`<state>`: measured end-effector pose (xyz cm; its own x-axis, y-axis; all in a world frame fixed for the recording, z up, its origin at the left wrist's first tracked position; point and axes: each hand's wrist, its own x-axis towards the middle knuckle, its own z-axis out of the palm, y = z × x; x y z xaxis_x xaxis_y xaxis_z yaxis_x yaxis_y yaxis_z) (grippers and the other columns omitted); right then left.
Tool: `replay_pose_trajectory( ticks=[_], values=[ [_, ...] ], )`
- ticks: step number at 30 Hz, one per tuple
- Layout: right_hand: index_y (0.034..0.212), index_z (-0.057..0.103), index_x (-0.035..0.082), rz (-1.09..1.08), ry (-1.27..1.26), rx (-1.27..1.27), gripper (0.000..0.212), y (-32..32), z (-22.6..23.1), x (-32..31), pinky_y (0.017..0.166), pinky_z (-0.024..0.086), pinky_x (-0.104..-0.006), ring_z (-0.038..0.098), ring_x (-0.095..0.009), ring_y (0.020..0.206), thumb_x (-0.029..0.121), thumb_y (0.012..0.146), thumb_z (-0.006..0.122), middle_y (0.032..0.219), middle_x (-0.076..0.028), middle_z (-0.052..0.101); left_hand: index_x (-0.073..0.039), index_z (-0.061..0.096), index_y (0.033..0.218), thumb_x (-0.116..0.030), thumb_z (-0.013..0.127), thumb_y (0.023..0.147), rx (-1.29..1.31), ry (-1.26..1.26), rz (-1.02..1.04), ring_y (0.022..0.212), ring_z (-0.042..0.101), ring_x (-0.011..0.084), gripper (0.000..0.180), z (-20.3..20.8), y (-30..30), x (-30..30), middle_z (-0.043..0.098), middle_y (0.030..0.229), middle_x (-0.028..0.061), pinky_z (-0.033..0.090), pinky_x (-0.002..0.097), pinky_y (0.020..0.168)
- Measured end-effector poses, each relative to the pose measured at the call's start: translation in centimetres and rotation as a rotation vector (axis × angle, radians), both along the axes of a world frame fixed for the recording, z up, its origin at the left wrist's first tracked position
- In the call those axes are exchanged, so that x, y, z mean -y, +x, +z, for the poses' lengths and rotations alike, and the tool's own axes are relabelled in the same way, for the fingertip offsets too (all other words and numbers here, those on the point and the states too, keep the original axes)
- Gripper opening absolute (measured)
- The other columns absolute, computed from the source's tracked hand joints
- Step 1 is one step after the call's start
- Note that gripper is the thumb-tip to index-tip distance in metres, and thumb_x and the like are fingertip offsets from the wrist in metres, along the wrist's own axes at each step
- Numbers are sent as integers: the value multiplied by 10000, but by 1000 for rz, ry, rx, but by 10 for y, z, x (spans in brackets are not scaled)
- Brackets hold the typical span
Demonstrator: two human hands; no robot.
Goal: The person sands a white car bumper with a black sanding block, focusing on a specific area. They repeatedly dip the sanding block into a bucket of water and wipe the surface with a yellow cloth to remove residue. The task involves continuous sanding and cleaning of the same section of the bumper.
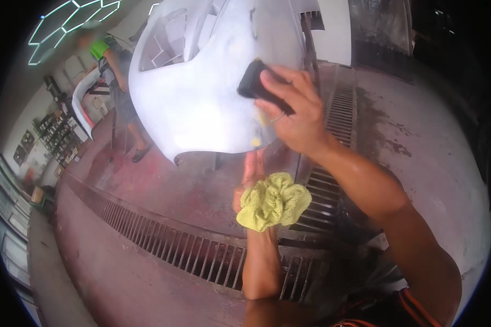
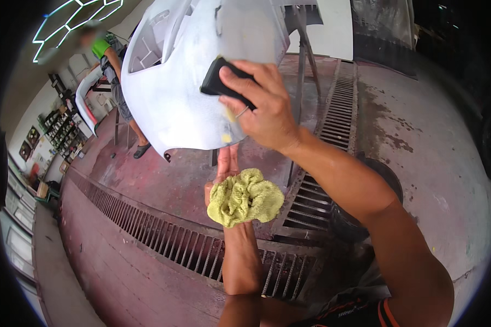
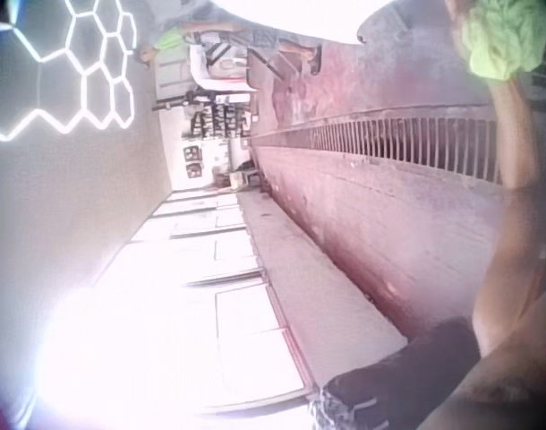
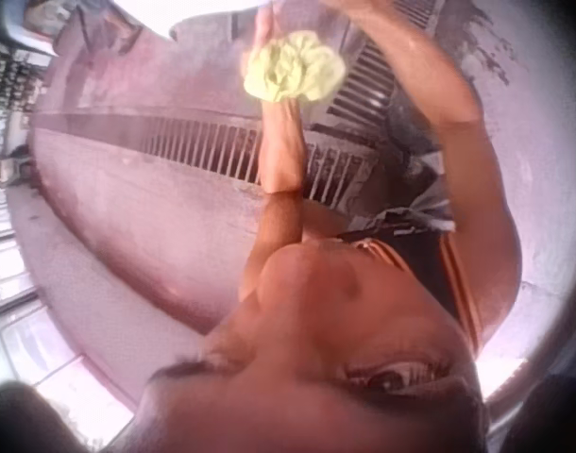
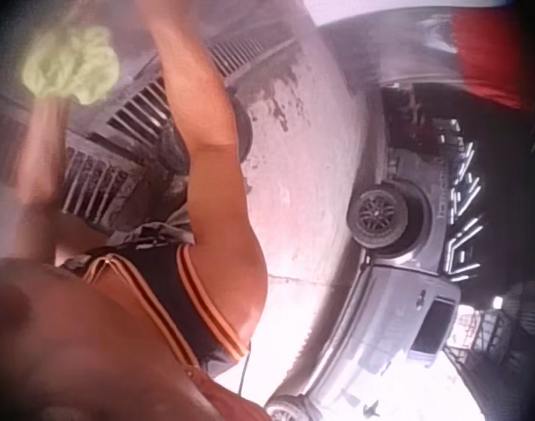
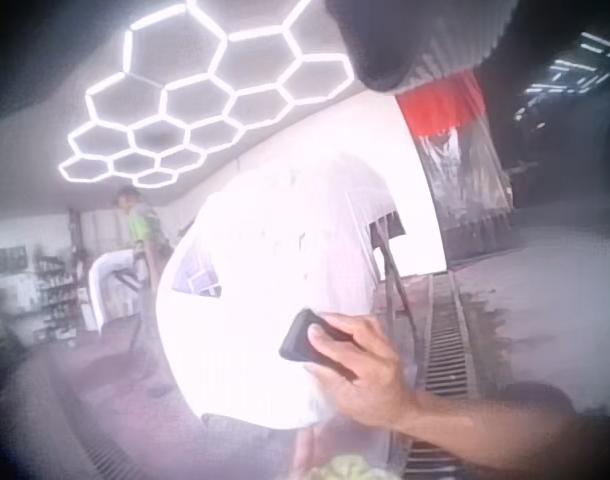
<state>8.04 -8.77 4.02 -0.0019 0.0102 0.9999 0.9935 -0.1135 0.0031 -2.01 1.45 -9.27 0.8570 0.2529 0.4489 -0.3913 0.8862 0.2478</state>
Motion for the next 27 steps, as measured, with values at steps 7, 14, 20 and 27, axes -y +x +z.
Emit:
replay_pose_trajectory(
  ticks=[7,14,20,27],
  values=[
    [1285,767,113,-124,-362,283,542,-9,-21,28,921,523,-407,647,-288,1110,97,761,902,1310,-101,708,-42,256,1692,-431,476,927,79,-171,-136,1157,710,422,887,-2,0,10,332,1720,150,634,569,942],
    [1353,726,135,-183,-164,234,623,-7,36,-1,924,520,-416,646,-310,1137,123,758,909,1320,-107,692,-40,322,1668,-350,381,998,257,-127,-201,1211,680,438,741,-4,2,10,335,1722,140,605,597,988],
    [1288,742,39,-157,-353,299,573,-7,3,35,966,545,-444,666,-359,1116,30,738,900,1288,-170,704,-19,278,1674,-403,430,986,198,-187,-175,1260,659,432,802,-10,8,8,355,1708,149,599,606,999],
    [1311,758,148,-127,-214,209,633,0,-32,25,919,515,-421,648,-271,1106,114,705,939,1313,-82,694,28,257,1655,-372,469,913,-187,-133,78,1286,654,390,869,46,-16,29,367,1658,216,660,568,943]
  ],
)
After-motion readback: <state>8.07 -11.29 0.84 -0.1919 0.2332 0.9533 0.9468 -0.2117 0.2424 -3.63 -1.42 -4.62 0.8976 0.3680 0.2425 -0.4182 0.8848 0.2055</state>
